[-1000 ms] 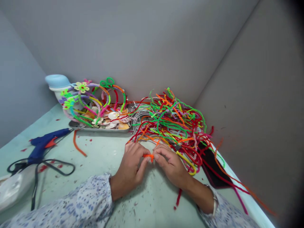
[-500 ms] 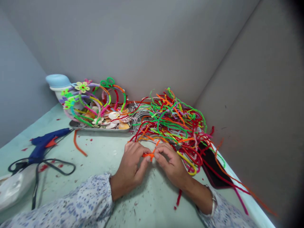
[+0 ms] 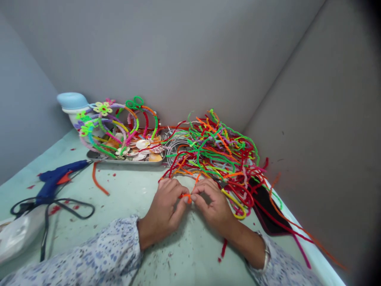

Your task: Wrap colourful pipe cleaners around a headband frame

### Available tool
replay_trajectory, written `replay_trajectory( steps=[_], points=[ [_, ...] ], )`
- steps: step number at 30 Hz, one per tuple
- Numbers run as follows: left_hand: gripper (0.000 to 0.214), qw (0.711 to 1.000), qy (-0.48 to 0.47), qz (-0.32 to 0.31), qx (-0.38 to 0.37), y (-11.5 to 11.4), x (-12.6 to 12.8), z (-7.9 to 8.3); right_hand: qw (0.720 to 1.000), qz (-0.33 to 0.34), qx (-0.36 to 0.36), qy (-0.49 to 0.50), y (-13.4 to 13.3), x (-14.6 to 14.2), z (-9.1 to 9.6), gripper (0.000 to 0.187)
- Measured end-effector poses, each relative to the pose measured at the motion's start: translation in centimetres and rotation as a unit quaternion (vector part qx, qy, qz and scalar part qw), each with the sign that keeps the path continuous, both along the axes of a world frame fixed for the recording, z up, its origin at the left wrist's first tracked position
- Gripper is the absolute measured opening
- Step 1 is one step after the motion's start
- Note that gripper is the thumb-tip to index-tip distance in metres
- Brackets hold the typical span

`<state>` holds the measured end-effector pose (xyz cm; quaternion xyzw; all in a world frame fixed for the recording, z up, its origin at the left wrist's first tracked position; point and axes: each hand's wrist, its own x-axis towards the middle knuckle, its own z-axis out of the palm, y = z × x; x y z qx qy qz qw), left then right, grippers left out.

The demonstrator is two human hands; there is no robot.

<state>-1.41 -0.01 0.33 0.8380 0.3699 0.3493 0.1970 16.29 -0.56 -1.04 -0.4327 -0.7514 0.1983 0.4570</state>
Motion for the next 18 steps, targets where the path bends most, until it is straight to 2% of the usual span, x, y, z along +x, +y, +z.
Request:
replay_trajectory(
  steps=[4,8,10,15,18],
  points=[
    [0.018,1.000,-0.002,-0.002,-0.007,0.0,0.0,0.0,1.000,-0.008,0.022,-0.006,-0.2,0.1,0.0,0.002],
    [0.018,0.998,-0.043,0.035,-0.023,-0.1,0.0,0.0,0.992,-0.067,0.108,0.005,-0.8,0.5,0.5,0.009],
    [0.017,0.995,-0.068,0.058,-0.034,-0.1,-0.1,0.0,0.988,-0.074,0.139,0.003,-1.0,0.7,0.7,0.010],
    [0.016,0.992,-0.102,0.059,-0.053,0.0,-0.1,0.0,0.995,0.019,0.096,-0.022,-1.0,0.3,0.7,0.016],
    [0.016,0.991,-0.110,0.058,-0.057,0.0,-0.1,0.0,0.995,0.053,0.072,-0.038,-0.8,0.1,0.5,0.020]
  ],
)
